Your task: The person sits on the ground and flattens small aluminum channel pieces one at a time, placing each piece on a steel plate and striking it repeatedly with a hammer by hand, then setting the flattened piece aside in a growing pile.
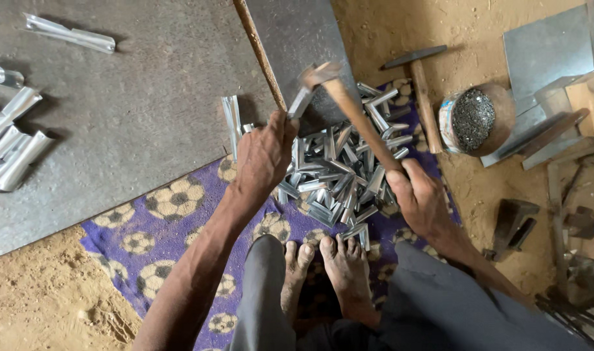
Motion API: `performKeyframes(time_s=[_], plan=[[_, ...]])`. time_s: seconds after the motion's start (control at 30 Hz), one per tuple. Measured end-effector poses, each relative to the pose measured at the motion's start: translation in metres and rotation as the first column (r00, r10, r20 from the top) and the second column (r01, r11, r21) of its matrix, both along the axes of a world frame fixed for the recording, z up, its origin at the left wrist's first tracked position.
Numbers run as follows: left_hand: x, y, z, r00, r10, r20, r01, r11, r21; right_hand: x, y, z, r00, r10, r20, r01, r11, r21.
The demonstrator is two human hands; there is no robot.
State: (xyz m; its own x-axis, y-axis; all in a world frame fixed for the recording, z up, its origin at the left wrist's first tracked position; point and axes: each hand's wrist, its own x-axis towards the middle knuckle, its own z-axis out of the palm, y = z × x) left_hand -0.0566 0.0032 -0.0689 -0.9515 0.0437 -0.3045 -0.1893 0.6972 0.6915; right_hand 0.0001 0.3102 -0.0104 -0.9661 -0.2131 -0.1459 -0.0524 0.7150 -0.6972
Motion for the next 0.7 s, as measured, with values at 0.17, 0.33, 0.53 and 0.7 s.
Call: performKeyframes(time_s=[0.17,0.33,0.53,0.7], plan=[[-0.004,-0.013,-0.009,0.859,-0.017,0.512,-0.462,0.409,0.787,0.004,0.006,-0.018,0.980,-0.011,-0.198,-0.023,0.986,-0.167],[0.000,-0.015,-0.018,0.796,-0.053,0.603,-0.560,0.314,0.767,0.007,0.004,-0.043,0.991,0.070,-0.117,-0.077,0.995,-0.058],[0.000,-0.012,-0.021,0.816,-0.039,0.577,-0.535,0.329,0.778,0.016,0.004,-0.041,0.977,0.078,-0.200,-0.092,0.994,-0.064],[0.005,-0.013,-0.017,0.841,0.015,0.541,-0.504,0.388,0.772,0.020,0.000,-0.035,0.978,0.107,-0.178,-0.113,0.993,-0.029]])
